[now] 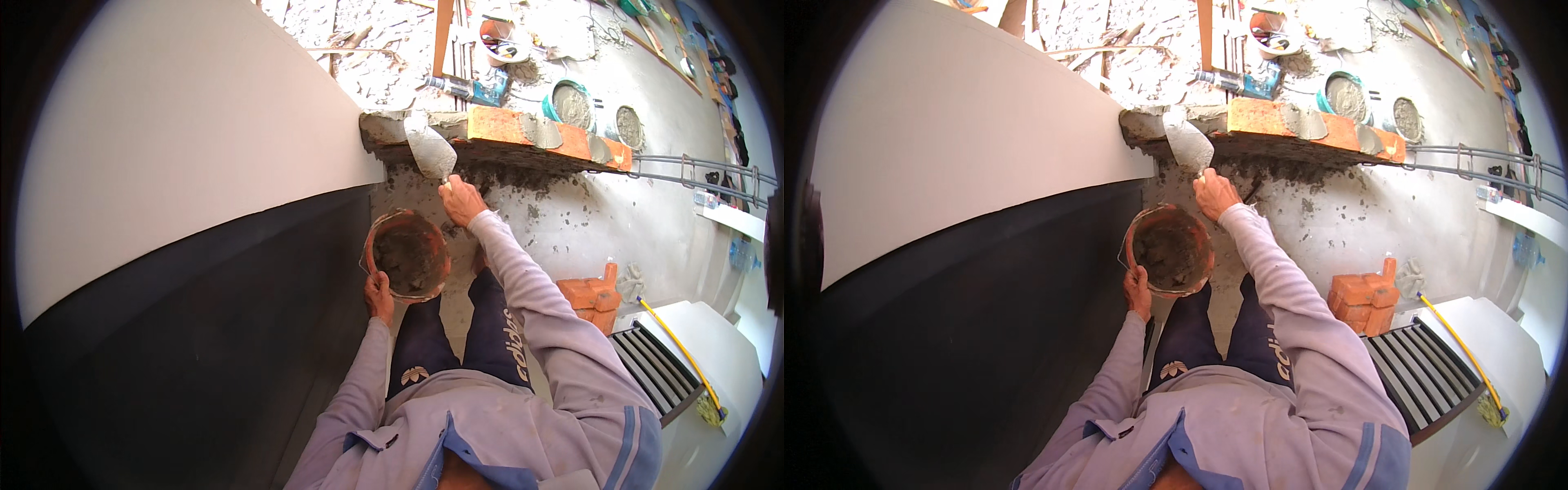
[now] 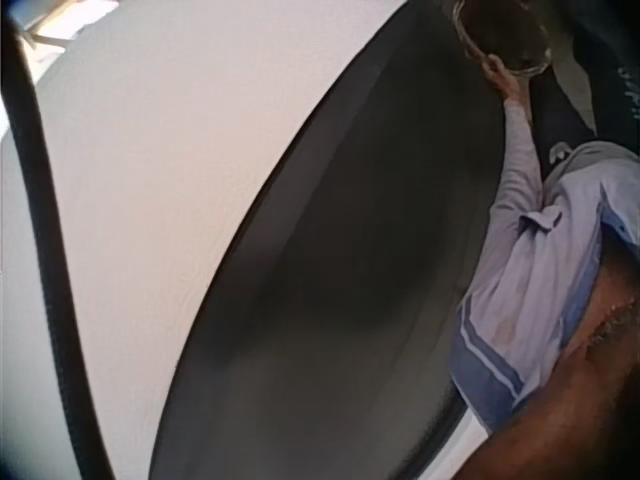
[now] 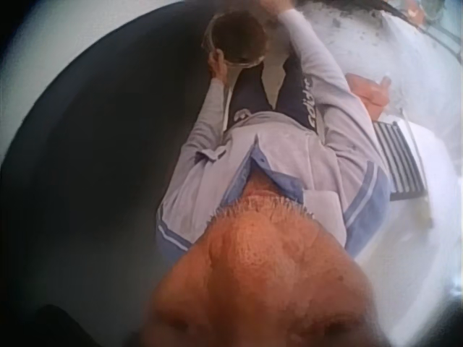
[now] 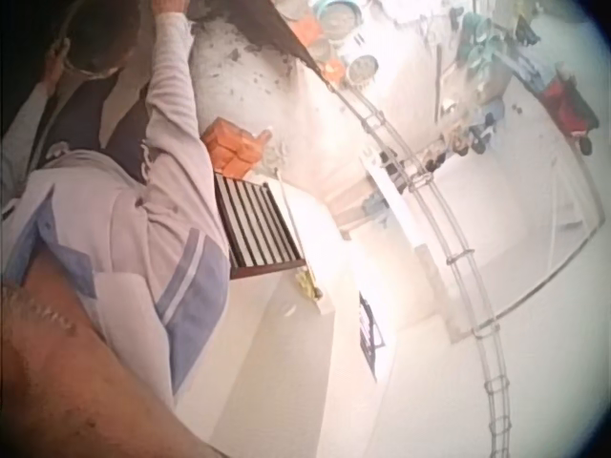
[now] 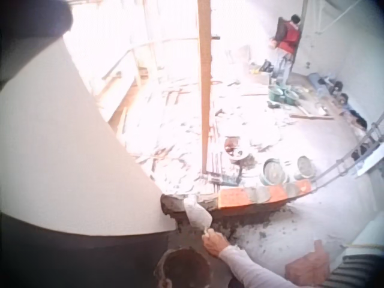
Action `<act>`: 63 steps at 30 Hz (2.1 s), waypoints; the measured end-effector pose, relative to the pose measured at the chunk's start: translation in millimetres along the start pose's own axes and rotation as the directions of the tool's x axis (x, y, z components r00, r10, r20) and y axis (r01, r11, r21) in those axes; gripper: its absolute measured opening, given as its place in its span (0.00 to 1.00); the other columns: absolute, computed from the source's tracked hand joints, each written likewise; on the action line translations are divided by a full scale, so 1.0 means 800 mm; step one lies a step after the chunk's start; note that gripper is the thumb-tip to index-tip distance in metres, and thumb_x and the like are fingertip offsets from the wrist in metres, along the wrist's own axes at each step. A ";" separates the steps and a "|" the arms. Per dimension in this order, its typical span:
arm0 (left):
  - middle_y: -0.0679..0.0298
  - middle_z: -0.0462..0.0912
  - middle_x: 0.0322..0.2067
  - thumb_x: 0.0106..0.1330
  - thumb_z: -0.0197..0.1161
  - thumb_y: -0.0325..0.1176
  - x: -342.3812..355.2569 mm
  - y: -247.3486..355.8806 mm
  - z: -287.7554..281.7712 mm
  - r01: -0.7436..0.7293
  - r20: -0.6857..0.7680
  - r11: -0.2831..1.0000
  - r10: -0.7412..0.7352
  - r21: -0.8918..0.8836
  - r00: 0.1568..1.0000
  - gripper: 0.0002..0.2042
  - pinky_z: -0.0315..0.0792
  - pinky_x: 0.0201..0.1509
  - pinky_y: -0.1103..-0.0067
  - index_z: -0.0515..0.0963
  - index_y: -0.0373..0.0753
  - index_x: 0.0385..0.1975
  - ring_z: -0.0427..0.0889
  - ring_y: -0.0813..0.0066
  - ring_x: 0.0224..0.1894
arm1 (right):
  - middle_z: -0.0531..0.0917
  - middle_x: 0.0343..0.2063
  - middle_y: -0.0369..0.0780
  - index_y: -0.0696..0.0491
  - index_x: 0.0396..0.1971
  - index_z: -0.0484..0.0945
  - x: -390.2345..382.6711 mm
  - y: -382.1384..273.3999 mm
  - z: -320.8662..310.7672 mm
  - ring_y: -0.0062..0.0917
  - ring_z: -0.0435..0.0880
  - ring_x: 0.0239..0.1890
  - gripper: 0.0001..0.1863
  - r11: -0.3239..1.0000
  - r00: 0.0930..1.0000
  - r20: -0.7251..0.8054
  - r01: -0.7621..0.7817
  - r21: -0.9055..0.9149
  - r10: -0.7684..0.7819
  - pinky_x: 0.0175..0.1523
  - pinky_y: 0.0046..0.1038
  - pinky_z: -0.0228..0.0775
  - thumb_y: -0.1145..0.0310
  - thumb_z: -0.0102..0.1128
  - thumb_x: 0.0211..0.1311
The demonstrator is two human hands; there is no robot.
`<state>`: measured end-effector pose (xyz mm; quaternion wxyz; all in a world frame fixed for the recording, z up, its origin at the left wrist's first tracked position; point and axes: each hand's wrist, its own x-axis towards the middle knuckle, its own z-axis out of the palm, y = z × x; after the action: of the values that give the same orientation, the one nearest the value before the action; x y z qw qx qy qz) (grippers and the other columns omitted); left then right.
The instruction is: The person builds a brick wall using mortar and a trowel, placing bricks one at a time and smoothing mortar between layers. The person also uses a hammer to adjust a brick and handles a bucket containing mortar.
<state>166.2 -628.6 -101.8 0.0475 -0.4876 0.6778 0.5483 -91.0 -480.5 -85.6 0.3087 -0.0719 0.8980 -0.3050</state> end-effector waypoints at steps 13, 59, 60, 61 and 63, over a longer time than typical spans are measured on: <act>0.60 0.74 0.38 0.71 0.51 0.54 0.071 -0.046 0.039 0.116 0.162 0.987 -0.133 0.110 0.978 0.24 0.67 0.46 0.71 0.72 0.34 0.44 0.74 0.67 0.42 | 0.76 0.34 0.42 0.49 0.39 0.70 -0.018 0.014 -0.011 0.38 0.81 0.41 0.10 0.826 0.927 0.019 0.344 -0.448 -0.375 0.42 0.41 0.76 0.64 0.56 0.58; 0.41 0.62 0.63 0.62 0.59 0.43 -0.013 -0.089 0.140 -0.955 0.841 0.101 -0.507 0.279 0.192 0.28 0.57 0.68 0.63 0.68 0.38 0.60 0.62 0.44 0.65 | 0.82 0.33 0.47 0.52 0.38 0.75 -0.371 0.563 0.082 0.42 0.82 0.38 0.20 0.358 0.287 -0.237 -0.515 0.779 0.928 0.43 0.40 0.73 0.57 0.65 0.47; 0.40 0.56 0.66 0.62 0.59 0.43 -0.025 -0.072 0.132 -0.948 0.853 0.061 -0.457 0.314 0.253 0.29 0.54 0.69 0.61 0.66 0.39 0.63 0.57 0.43 0.67 | 0.82 0.34 0.48 0.53 0.39 0.75 -0.397 0.589 0.060 0.42 0.81 0.39 0.22 0.286 0.202 -0.209 -0.528 0.799 0.957 0.44 0.40 0.73 0.56 0.67 0.47; 0.40 0.56 0.66 0.62 0.59 0.43 -0.038 -0.057 0.129 -0.953 0.848 0.033 -0.465 0.301 0.252 0.29 0.54 0.69 0.61 0.66 0.39 0.63 0.57 0.43 0.67 | 0.82 0.36 0.48 0.54 0.39 0.74 -0.422 0.627 0.061 0.42 0.81 0.41 0.23 0.213 0.020 -0.233 -0.492 0.844 0.972 0.46 0.40 0.73 0.57 0.68 0.46; 0.40 0.49 0.68 0.60 0.59 0.43 -0.062 -0.043 0.138 -0.935 0.813 0.128 -0.542 0.330 0.213 0.31 0.52 0.70 0.59 0.62 0.42 0.65 0.51 0.41 0.69 | 0.82 0.40 0.49 0.54 0.44 0.73 -0.462 0.717 0.063 0.44 0.80 0.45 0.27 0.124 -0.180 -0.225 -0.449 0.885 0.958 0.51 0.40 0.72 0.57 0.70 0.46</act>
<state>164.7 -508.8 -139.7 0.6112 0.2707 0.7326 0.1283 268.0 72.7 -268.1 -0.0417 0.7288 0.6297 -0.2657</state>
